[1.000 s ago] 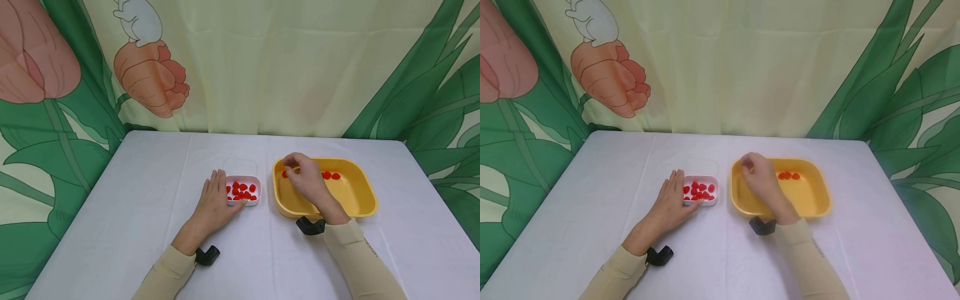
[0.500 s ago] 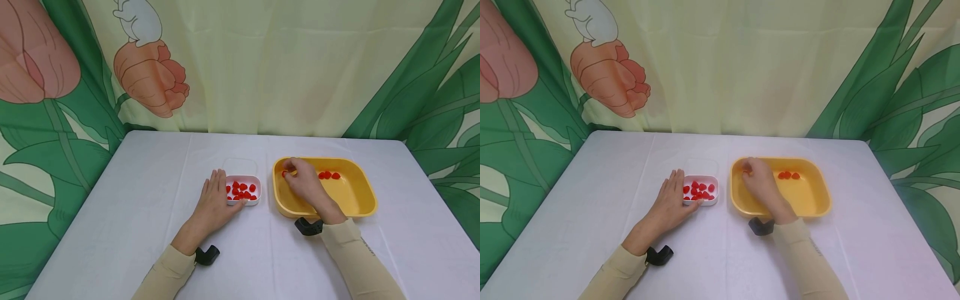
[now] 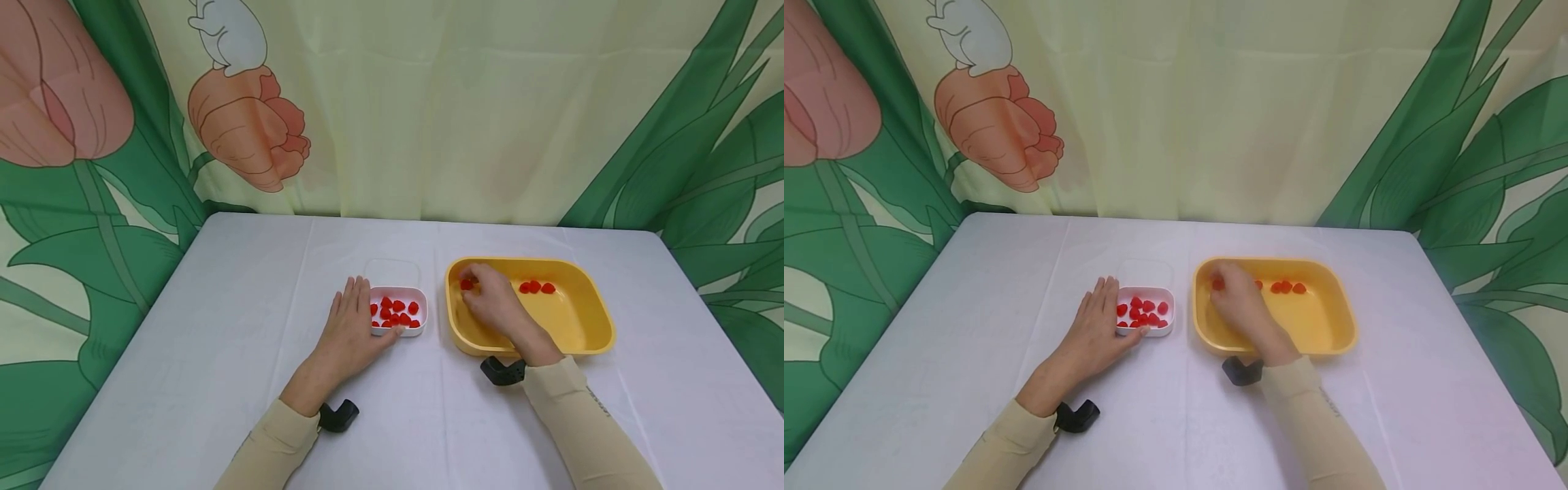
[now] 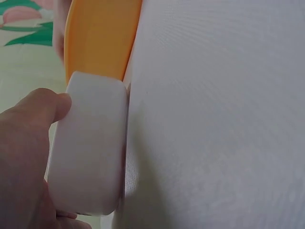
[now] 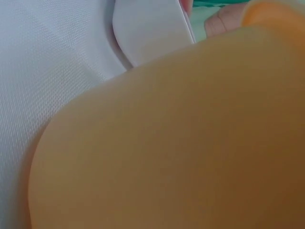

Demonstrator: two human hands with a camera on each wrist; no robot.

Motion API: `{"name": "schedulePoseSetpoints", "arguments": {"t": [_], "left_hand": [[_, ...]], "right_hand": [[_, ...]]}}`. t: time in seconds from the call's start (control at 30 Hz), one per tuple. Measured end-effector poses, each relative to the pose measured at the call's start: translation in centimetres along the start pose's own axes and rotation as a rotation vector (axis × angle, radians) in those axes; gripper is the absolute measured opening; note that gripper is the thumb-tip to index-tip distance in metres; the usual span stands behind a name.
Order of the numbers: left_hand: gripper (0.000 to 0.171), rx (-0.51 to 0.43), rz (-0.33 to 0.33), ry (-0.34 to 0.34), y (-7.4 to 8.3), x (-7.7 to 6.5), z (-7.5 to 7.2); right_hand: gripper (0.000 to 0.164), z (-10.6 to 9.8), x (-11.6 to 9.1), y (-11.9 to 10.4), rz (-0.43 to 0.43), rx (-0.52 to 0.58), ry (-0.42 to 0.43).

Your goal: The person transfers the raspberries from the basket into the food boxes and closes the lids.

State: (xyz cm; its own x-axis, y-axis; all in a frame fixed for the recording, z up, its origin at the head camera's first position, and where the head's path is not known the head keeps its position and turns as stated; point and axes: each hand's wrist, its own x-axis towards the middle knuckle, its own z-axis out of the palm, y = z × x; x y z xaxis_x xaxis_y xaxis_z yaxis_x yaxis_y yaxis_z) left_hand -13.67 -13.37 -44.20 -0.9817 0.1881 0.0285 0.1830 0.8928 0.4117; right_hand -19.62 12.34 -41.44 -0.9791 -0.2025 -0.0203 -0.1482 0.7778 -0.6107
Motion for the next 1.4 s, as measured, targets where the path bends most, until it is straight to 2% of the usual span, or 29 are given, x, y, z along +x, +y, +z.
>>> {"name": "schedulePoseSetpoints", "arguments": {"t": [0.23, 0.87, 1.4], "left_hand": [[0.103, 0.01, -0.002, -0.002, 0.18, -0.14, 0.03], [0.102, 0.003, -0.006, -0.02, 0.27, -0.25, -0.03], [0.102, 0.007, -0.006, -0.017, 0.26, -0.25, -0.01]], "right_hand": [[0.027, 0.02, -0.02, 0.1, 0.022, 0.0, -0.014], [0.02, 0.27, -0.02, 0.44, -0.036, -0.061, -0.002], [0.022, 0.44, 0.0, 0.54, -0.031, -0.08, -0.014]]}}
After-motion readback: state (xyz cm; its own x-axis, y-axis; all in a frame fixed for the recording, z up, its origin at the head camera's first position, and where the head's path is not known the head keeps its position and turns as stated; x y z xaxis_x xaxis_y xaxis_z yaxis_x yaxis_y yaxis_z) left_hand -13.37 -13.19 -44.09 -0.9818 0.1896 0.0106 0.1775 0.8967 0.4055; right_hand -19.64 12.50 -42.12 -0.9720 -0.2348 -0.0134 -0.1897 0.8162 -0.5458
